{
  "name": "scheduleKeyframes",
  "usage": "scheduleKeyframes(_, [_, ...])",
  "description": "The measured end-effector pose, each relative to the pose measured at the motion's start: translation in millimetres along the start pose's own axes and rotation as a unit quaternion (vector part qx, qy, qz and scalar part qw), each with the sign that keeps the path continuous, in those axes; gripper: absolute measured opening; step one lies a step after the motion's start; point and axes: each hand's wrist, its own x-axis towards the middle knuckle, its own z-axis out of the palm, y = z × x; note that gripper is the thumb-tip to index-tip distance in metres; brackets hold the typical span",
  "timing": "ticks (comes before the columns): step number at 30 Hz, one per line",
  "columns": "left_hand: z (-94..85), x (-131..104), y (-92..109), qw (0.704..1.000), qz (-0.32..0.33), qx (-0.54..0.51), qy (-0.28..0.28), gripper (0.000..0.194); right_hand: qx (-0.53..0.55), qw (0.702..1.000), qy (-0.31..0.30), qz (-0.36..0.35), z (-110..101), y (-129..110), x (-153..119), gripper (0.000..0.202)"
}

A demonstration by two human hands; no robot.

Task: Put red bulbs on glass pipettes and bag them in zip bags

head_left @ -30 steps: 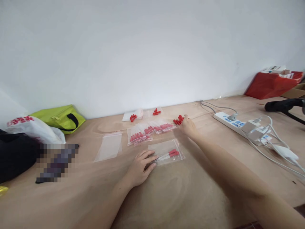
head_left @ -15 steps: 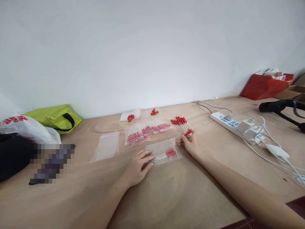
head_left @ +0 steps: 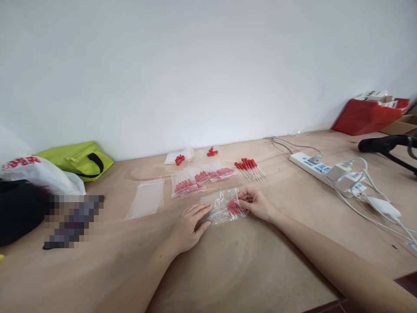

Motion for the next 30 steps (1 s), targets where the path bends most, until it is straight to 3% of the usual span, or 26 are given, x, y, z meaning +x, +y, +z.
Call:
scheduleKeyframes(3, [1.4, 0.0, -2.1, 1.000, 0.002, -0.001, 0.004, 0.038, -0.055, 0.997, -0.037, -0.025, -0.8, 4.8, 4.1, 0.036])
scheduleKeyframes(7, [2.0, 0.0, -3.3, 1.000, 0.008, -0.004, 0.008, 0.036, -0.148, 0.982, -0.101, -0.065, -3.7, 6.1, 7.0, 0.046])
scheduleKeyframes(10, [0.9, -0.2, -2.3, 1.000, 0.010, -0.002, 0.010, 0.037, -0.155, 0.981, -0.102, -0.065, -6.3, 3.2, 6.9, 0.043])
scheduleKeyframes(14, [-1.0, -0.6, -0.9, 1.000, 0.007, 0.000, 0.015, 0.037, -0.116, 0.993, -0.009, -0.036, -14.4, 1.8, 8.9, 0.028])
scheduleKeyframes(17, [-0.7, -0.6, -1.4, 1.000, 0.005, -0.001, 0.019, 0.034, -0.170, 0.979, 0.084, -0.070, -28.3, 2.8, 16.4, 0.021])
scheduleKeyframes(21, [1.8, -0.3, -3.8, 1.000, 0.013, 0.002, 0.025, 0.033, -0.350, 0.913, 0.192, -0.084, -48.0, -1.5, 34.9, 0.012])
scheduleKeyframes(24, [3.1, -0.4, -5.1, 0.999, 0.019, 0.004, 0.029, 0.032, -0.443, 0.865, 0.229, -0.061, -53.3, -9.5, 51.6, 0.015])
scheduleKeyframes(30, [1.5, -1.4, -3.8, 0.999, 0.017, -0.004, 0.030, 0.033, -0.508, 0.824, 0.251, 0.019, -46.4, -18.9, 78.9, 0.021])
